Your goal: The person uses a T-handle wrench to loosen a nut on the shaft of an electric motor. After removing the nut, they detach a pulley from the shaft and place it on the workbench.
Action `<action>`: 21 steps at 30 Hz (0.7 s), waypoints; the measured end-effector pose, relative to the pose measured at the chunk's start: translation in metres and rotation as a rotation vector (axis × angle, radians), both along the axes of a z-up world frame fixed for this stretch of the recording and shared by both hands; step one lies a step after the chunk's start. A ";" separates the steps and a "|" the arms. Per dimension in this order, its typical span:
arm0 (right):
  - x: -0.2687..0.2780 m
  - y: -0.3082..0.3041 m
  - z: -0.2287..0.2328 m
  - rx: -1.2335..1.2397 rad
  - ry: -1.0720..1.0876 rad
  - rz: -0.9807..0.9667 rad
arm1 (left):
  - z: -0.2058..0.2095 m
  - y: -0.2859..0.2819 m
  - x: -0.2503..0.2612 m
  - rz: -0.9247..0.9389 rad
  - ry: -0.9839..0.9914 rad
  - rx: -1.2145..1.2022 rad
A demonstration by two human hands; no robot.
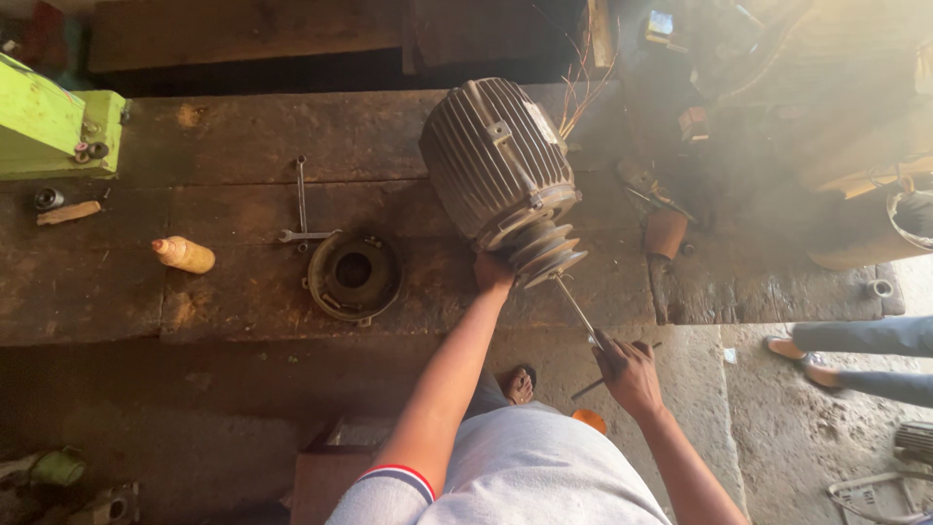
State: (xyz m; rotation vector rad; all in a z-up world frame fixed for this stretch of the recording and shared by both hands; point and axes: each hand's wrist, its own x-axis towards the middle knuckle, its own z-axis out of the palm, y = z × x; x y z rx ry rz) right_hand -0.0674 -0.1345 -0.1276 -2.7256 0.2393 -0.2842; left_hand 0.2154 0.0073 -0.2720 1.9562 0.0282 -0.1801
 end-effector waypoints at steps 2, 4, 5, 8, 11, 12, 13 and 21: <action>0.001 -0.003 -0.001 -0.003 0.014 -0.012 | 0.007 -0.001 0.004 -0.008 0.007 0.028; -0.004 -0.002 -0.004 0.009 0.032 -0.027 | 0.011 -0.002 0.000 0.015 0.113 -0.005; -0.007 -0.001 -0.006 0.021 0.039 -0.034 | 0.012 -0.003 -0.002 0.041 0.212 -0.054; -0.011 0.004 -0.011 0.054 0.014 -0.024 | 0.010 -0.003 -0.005 0.057 0.148 -0.116; -0.005 0.010 -0.012 0.059 -0.014 -0.025 | 0.004 -0.001 0.001 -0.019 0.000 -0.048; -0.004 0.010 -0.011 0.057 -0.017 -0.033 | 0.002 -0.001 0.002 -0.057 -0.031 -0.010; -0.004 0.011 -0.007 0.011 -0.012 -0.025 | -0.001 -0.001 0.001 -0.027 -0.013 -0.044; 0.004 0.001 0.026 -0.288 0.196 -0.019 | 0.019 -0.001 0.000 0.027 0.233 -0.139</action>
